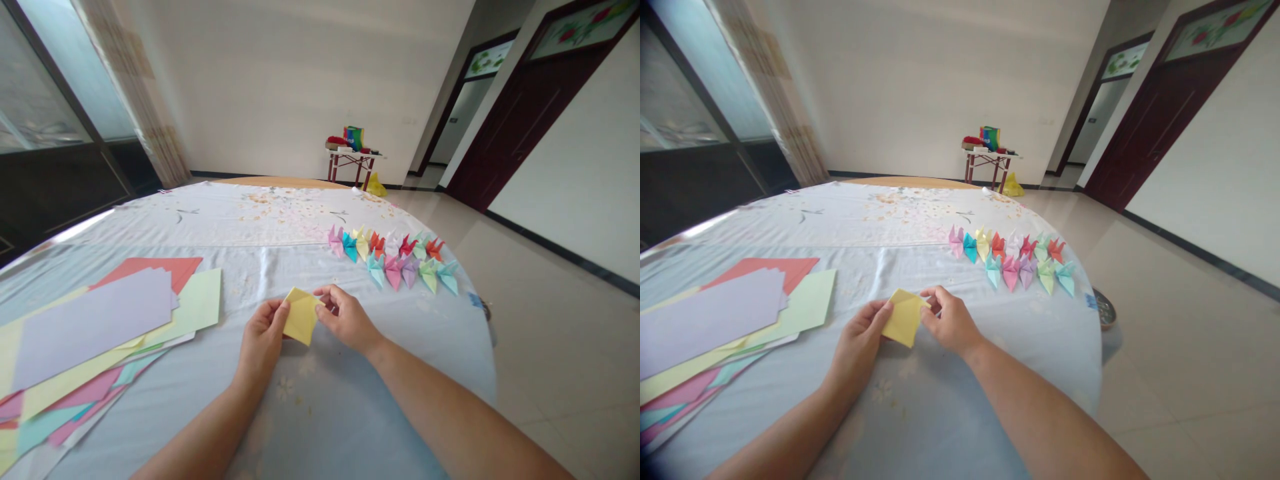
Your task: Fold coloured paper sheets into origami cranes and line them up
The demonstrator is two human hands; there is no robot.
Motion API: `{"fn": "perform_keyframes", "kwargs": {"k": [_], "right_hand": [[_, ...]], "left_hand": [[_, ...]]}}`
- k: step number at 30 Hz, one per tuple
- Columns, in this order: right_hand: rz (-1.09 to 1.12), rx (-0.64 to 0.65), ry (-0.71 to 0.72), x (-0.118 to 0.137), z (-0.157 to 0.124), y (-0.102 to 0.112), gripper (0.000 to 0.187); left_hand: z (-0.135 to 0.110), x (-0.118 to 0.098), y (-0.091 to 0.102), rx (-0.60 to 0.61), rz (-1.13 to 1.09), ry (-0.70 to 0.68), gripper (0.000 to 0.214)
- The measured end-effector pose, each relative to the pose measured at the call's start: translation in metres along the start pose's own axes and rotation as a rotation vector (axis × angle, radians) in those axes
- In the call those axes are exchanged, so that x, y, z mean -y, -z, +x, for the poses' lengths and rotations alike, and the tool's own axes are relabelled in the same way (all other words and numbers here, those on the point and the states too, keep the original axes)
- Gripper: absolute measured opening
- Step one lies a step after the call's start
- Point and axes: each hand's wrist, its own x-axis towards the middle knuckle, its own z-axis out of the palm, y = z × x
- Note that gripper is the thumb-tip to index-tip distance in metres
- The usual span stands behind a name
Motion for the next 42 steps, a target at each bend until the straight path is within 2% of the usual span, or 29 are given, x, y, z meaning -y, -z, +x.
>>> {"fn": "perform_keyframes", "kwargs": {"k": [5, 10, 15, 18, 24, 28, 34, 42], "right_hand": [[0.119, 0.054, 0.036, -0.005, 0.002, 0.001, 0.026], [-0.029, 0.100, 0.170, 0.001, 0.002, 0.011, 0.021], [-0.140, 0.243, 0.354, 0.002, 0.001, 0.020, 0.037], [-0.229, 0.236, 0.445, -0.002, 0.002, 0.021, 0.039], [-0.372, 0.147, 0.538, -0.007, 0.005, 0.020, 0.026], [-0.354, 0.098, 0.524, -0.005, 0.005, 0.020, 0.019], [-0.228, 0.145, 0.419, -0.004, 0.005, 0.022, 0.015], [-0.037, 0.215, 0.225, -0.006, 0.006, 0.022, 0.022]], "left_hand": [[0.008, 0.003, 0.004, 0.022, -0.114, 0.043, 0.034], [0.011, 0.004, 0.009, 0.088, -0.190, 0.094, 0.032], [0.010, 0.001, 0.009, 0.123, -0.242, 0.116, 0.035], [0.011, 0.002, 0.010, 0.114, -0.253, 0.129, 0.040], [0.014, 0.007, 0.011, 0.114, -0.252, 0.121, 0.041], [0.013, 0.006, 0.011, 0.144, -0.218, 0.100, 0.045], [0.009, 0.001, 0.011, 0.242, -0.172, 0.095, 0.053], [0.007, -0.001, 0.009, 0.271, -0.143, 0.102, 0.048]]}}
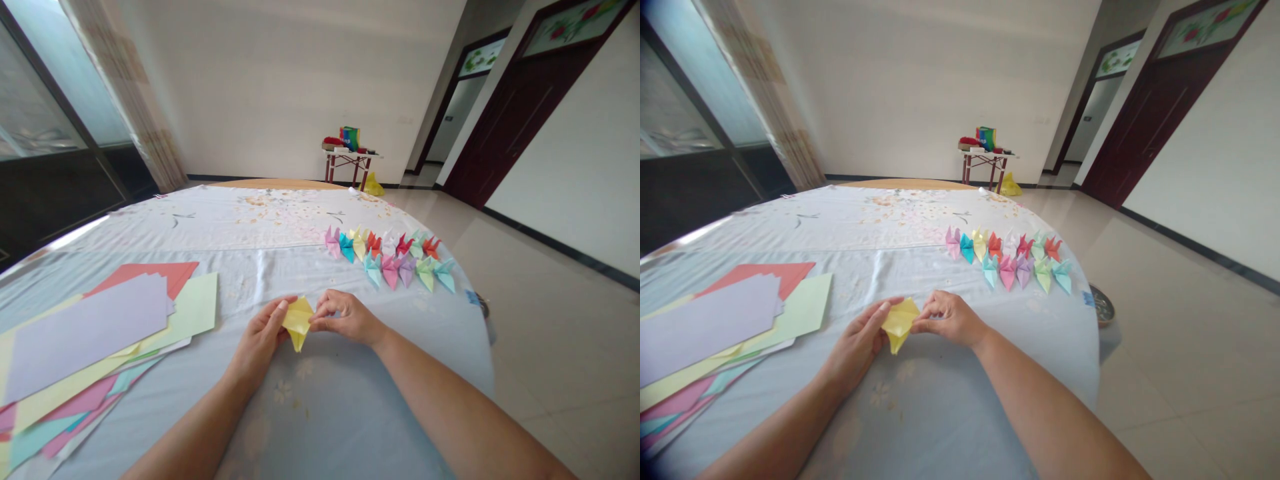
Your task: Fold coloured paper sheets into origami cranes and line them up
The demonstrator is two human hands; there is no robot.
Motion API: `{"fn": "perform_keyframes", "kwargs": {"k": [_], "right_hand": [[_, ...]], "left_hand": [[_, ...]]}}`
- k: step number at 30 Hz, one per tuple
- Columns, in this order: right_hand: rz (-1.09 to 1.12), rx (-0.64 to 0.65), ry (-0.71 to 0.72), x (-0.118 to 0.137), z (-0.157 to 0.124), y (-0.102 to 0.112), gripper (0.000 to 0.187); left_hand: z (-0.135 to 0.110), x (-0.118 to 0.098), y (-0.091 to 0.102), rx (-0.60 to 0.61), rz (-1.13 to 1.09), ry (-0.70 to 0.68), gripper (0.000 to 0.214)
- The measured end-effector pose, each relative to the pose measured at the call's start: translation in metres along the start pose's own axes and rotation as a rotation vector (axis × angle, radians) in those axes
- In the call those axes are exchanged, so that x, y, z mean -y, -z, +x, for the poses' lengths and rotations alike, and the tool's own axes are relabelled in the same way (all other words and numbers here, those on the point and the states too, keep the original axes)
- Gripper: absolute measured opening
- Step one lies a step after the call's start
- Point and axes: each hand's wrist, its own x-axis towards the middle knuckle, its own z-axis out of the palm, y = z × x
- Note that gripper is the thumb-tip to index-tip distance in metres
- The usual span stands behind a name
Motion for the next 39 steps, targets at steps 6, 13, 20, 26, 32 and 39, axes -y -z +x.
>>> {"fn": "perform_keyframes", "kwargs": {"k": [6, 13, 20, 26, 32, 39], "right_hand": [[0.047, -0.046, -0.025, 0.006, 0.000, -0.001, 0.024], [-0.003, -0.195, -0.124, 0.008, -0.001, -0.004, 0.036], [-0.013, -0.237, -0.219, 0.006, -0.002, -0.009, 0.037], [-0.016, -0.256, -0.082, 0.011, 0.000, -0.008, 0.026], [0.047, -0.251, -0.098, 0.013, 0.000, -0.008, 0.023], [0.105, -0.305, -0.151, 0.011, -0.001, -0.009, 0.031]], "left_hand": [[-0.001, 0.000, 0.000, 0.002, 0.027, -0.003, 0.044], [-0.003, -0.001, -0.004, 0.015, 0.099, -0.010, 0.041], [-0.003, 0.002, -0.007, -0.076, 0.104, 0.001, 0.041], [-0.004, 0.003, -0.010, -0.105, 0.143, -0.013, 0.043], [-0.003, 0.007, -0.009, -0.028, 0.208, -0.005, 0.042], [-0.001, 0.012, -0.006, -0.034, 0.272, 0.024, 0.028]]}}
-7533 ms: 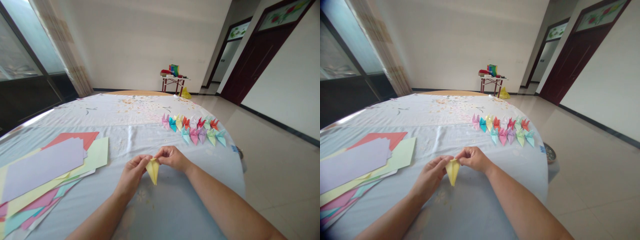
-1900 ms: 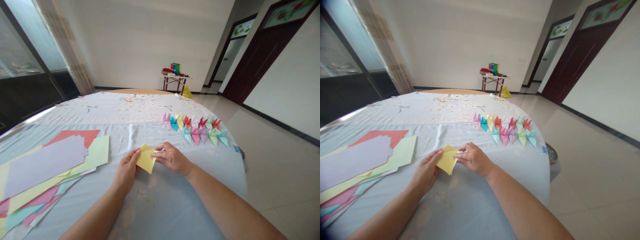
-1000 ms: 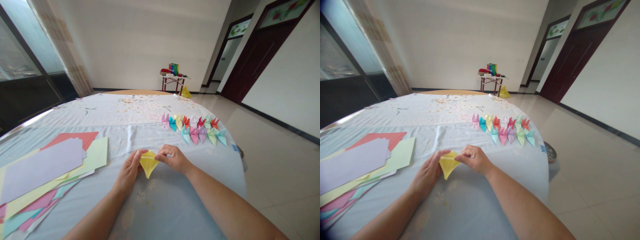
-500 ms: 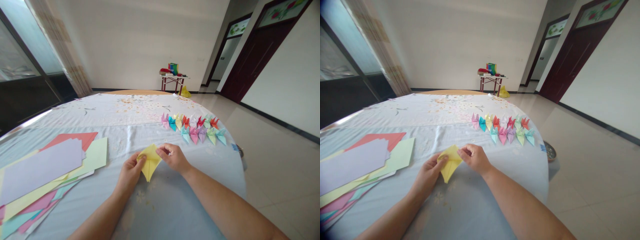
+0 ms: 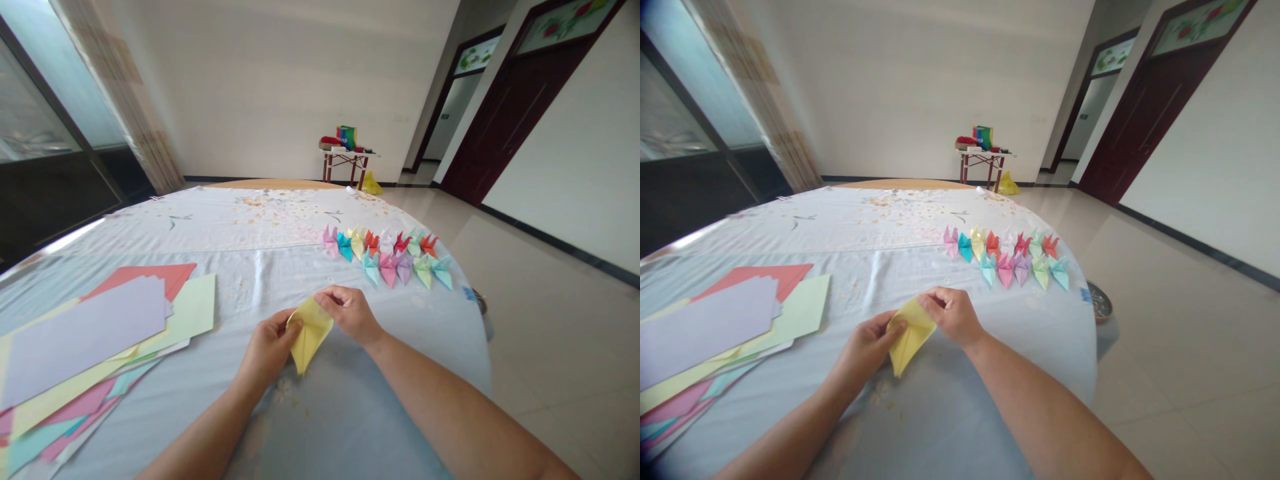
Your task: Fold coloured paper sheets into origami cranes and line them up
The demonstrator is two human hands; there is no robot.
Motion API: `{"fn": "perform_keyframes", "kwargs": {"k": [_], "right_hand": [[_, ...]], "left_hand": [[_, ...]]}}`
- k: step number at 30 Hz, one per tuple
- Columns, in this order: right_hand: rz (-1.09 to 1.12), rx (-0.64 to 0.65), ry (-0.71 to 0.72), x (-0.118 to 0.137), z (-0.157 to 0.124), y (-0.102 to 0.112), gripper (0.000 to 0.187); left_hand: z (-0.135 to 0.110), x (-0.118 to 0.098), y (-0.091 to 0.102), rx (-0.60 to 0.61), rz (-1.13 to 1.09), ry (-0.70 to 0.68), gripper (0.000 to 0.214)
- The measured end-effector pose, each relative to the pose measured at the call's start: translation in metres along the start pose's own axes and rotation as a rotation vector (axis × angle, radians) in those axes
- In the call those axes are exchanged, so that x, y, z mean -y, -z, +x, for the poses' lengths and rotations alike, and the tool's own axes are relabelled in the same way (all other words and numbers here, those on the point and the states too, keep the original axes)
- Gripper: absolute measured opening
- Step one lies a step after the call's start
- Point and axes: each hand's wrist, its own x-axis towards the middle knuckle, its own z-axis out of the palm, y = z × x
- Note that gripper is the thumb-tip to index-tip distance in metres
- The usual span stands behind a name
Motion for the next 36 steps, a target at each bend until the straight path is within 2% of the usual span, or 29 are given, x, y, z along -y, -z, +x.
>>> {"fn": "perform_keyframes", "kwargs": {"k": [4, 8, 15, 23, 28, 32, 36], "right_hand": [[-0.011, -0.023, -0.021, -0.001, 0.001, 0.001, 0.032], [-0.054, 0.038, -0.043, -0.002, 0.001, 0.001, 0.031], [-0.175, 0.150, 0.029, -0.002, 0.000, -0.003, 0.013], [-0.242, 0.113, 0.006, -0.003, -0.002, -0.005, 0.012], [-0.290, 0.093, 0.033, -0.003, -0.002, -0.007, 0.011], [-0.232, 0.088, 0.036, 0.002, -0.004, -0.010, 0.013], [-0.028, 0.141, -0.037, 0.006, -0.004, -0.010, 0.022]], "left_hand": [[0.001, -0.001, 0.000, -0.120, -0.010, -0.035, 0.027], [0.001, -0.002, 0.002, -0.185, -0.007, -0.046, 0.030], [-0.002, -0.003, 0.000, -0.214, 0.058, -0.067, 0.029], [-0.009, -0.004, -0.008, -0.159, 0.169, -0.140, 0.019], [-0.012, -0.011, -0.013, -0.184, 0.182, -0.114, 0.023], [-0.009, -0.012, -0.010, -0.250, 0.184, -0.086, 0.029], [-0.004, -0.006, -0.004, -0.275, 0.097, -0.079, 0.033]]}}
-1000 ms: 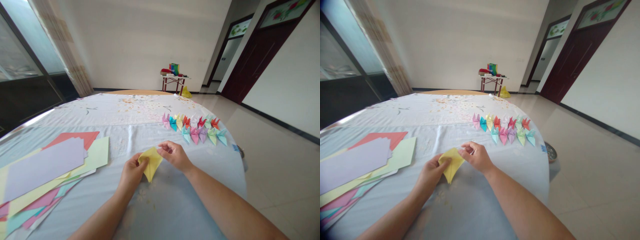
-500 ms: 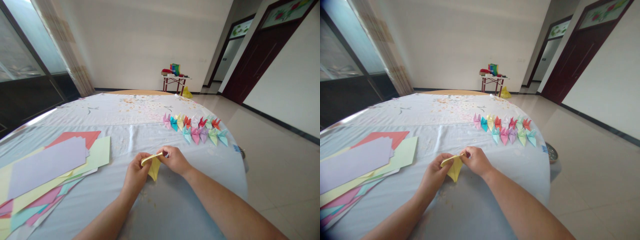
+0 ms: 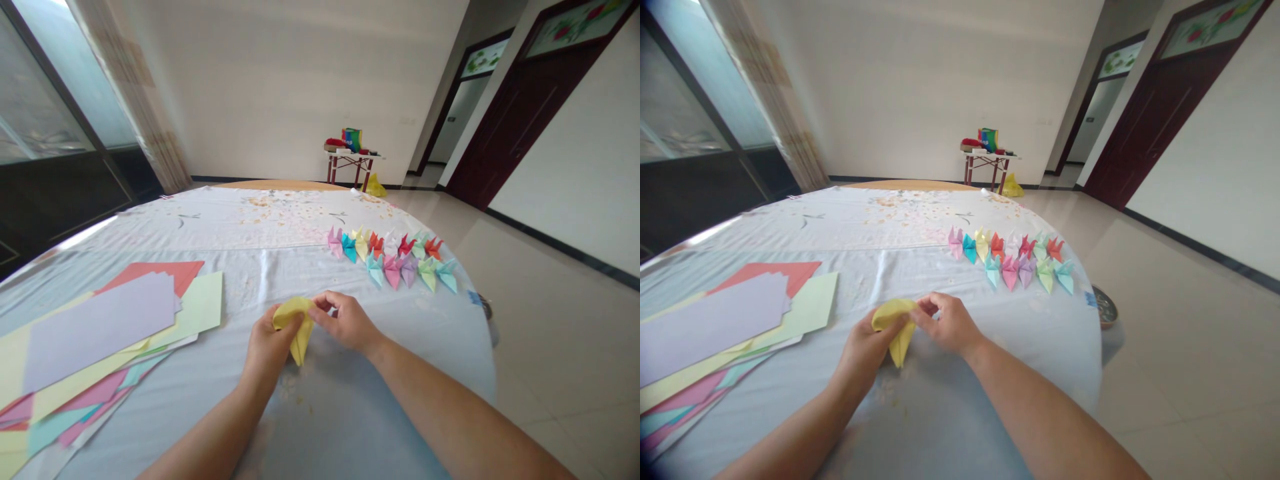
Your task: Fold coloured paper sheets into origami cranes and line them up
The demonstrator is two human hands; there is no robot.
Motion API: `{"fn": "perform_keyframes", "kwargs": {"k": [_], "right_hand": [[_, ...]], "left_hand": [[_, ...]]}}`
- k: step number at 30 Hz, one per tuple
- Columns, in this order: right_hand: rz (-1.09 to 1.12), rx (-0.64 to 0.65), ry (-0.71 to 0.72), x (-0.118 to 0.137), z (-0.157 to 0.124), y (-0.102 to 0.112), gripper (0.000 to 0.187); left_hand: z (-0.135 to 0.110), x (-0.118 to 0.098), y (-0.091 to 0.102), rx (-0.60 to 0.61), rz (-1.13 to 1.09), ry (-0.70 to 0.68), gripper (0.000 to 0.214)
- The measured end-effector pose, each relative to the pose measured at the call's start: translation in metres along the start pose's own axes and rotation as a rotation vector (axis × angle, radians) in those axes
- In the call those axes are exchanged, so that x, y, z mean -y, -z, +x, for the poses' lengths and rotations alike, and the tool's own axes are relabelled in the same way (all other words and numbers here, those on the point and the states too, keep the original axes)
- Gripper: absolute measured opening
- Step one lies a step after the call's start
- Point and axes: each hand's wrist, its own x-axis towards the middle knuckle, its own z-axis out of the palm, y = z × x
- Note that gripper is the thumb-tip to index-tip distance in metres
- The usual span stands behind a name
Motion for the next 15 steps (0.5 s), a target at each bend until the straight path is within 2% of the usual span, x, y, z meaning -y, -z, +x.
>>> {"fn": "perform_keyframes", "kwargs": {"k": [5, 11, 15], "right_hand": [[0.329, 0.024, -0.138, -0.007, 0.005, 0.003, 0.032], [0.424, 0.145, -0.200, -0.017, 0.008, 0.000, 0.031], [0.415, 0.160, -0.203, -0.016, 0.008, 0.000, 0.032]], "left_hand": [[0.003, 0.006, 0.001, 0.039, -0.112, 0.028, 0.038], [0.000, 0.001, 0.001, 0.091, -0.150, 0.072, 0.033], [0.000, 0.000, 0.001, 0.110, -0.166, 0.112, 0.033]]}}
